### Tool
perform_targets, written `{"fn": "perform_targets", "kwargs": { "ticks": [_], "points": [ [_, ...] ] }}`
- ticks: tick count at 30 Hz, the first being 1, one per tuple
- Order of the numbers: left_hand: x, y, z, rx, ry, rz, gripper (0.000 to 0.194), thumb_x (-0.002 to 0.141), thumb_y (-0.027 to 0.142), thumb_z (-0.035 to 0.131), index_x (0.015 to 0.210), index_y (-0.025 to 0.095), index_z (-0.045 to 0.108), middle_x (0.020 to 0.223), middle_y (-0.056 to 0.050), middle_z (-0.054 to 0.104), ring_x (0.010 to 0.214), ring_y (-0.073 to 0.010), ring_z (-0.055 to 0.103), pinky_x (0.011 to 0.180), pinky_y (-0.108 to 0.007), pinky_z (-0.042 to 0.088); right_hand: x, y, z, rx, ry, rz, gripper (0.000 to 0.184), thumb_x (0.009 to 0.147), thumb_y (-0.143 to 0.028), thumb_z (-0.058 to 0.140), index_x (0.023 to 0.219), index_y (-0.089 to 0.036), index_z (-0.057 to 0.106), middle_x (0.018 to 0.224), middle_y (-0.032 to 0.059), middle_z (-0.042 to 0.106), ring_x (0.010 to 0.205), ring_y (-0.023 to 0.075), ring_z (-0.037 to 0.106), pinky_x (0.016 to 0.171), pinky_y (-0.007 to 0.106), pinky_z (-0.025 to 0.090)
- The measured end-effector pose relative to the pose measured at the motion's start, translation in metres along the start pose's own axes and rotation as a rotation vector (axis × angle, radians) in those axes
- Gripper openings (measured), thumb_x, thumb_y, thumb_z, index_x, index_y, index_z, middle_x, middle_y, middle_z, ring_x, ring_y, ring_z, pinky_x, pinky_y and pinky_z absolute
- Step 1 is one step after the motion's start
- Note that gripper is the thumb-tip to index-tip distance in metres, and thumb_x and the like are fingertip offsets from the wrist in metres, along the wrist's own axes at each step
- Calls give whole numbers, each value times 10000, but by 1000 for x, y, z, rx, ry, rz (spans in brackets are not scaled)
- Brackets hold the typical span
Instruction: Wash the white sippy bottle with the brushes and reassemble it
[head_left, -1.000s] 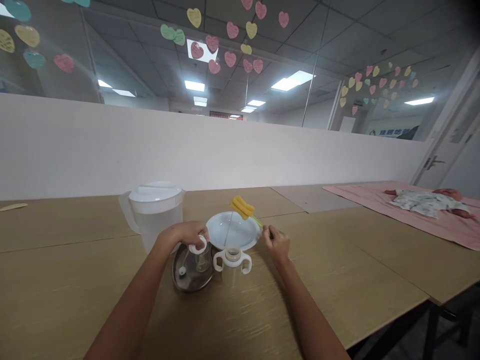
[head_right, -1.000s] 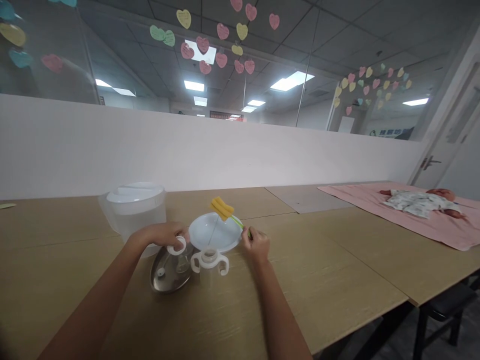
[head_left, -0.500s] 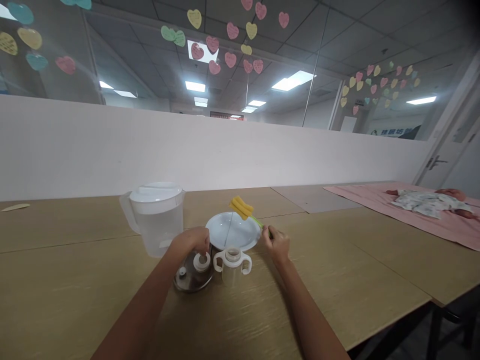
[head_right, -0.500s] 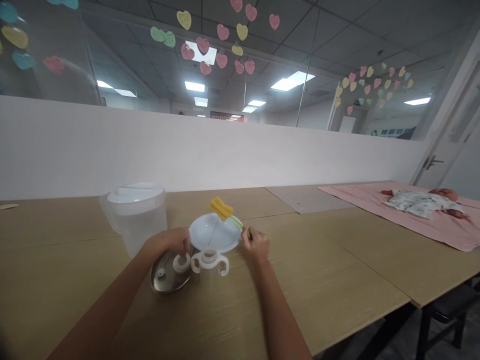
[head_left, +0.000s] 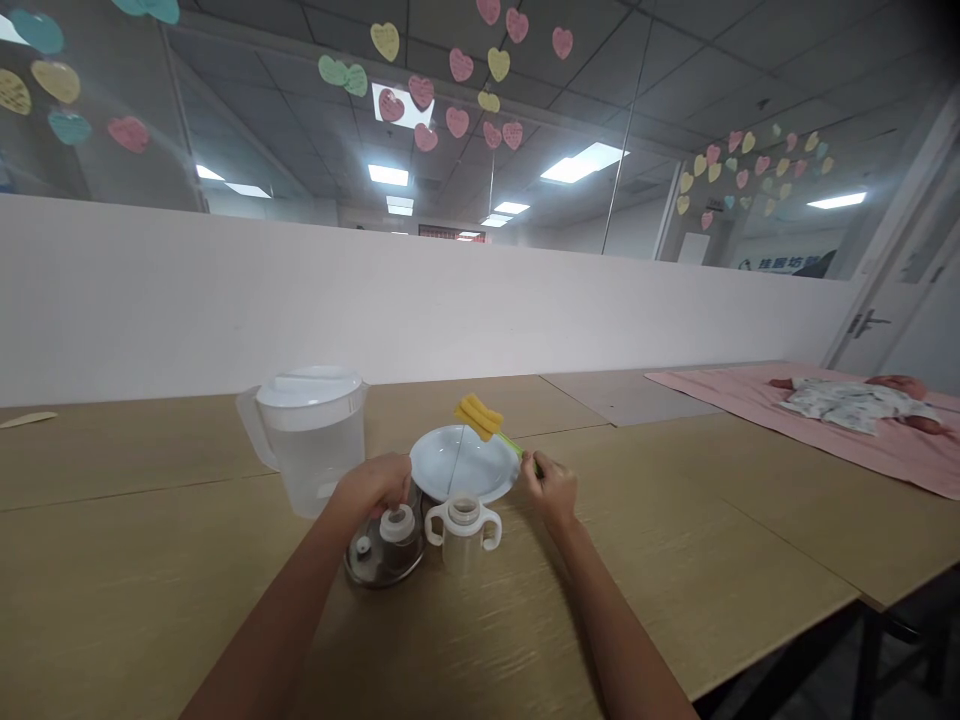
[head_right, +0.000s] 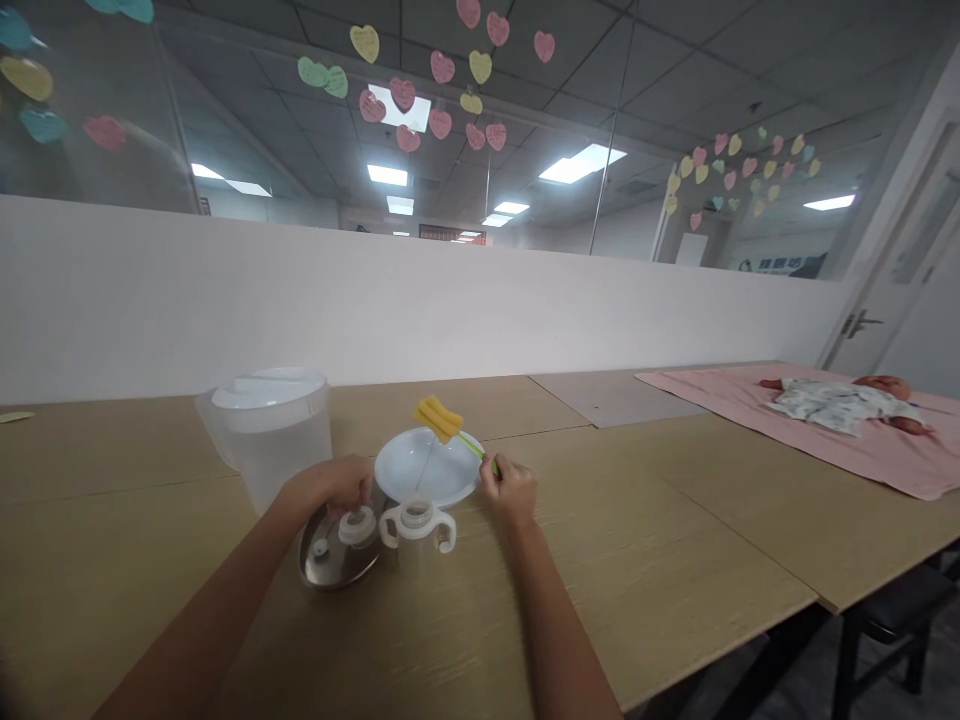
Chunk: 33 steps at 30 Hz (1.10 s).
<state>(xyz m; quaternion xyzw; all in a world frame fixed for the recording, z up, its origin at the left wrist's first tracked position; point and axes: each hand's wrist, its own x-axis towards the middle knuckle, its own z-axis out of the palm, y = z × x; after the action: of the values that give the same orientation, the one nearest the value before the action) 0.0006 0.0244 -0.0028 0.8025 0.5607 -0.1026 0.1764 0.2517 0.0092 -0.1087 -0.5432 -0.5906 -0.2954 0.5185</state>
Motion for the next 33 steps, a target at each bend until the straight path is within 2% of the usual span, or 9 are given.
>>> {"fn": "perform_targets", "kwargs": {
  "ticks": [8,16,20,33],
  "points": [
    [6,-4,5,-38,-34,-42,275,517,56,523,764,148,603,664,-63,675,547,-198,621,465,-250,469,-1,1,1,4,-14,8,420,855,-310,377,463,-162,412,375,-35,370,368,58,313,430,209,196],
    [1,1,1,-91,-33,-30,149,562,61,518,676,146,564,657,-46,661,546,-172,619,497,-247,484,-1,1,0,-3,-13,-8,418,856,-301,388,465,-157,423,375,-38,372,362,55,322,430,208,195],
    [0,3,2,-112,-54,-42,113,573,73,527,653,145,560,582,-36,635,535,-188,619,496,-271,496,-1,1,1,-7,-6,-2,416,855,-298,390,465,-157,427,375,-36,380,361,55,318,428,209,191],
    [0,-1,-1,-148,-101,-51,182,572,61,547,728,144,590,596,-31,644,535,-165,620,464,-224,500,-1,0,0,-7,-27,25,436,860,-326,358,461,-165,431,376,-29,381,368,64,313,428,212,193]
  ]
}}
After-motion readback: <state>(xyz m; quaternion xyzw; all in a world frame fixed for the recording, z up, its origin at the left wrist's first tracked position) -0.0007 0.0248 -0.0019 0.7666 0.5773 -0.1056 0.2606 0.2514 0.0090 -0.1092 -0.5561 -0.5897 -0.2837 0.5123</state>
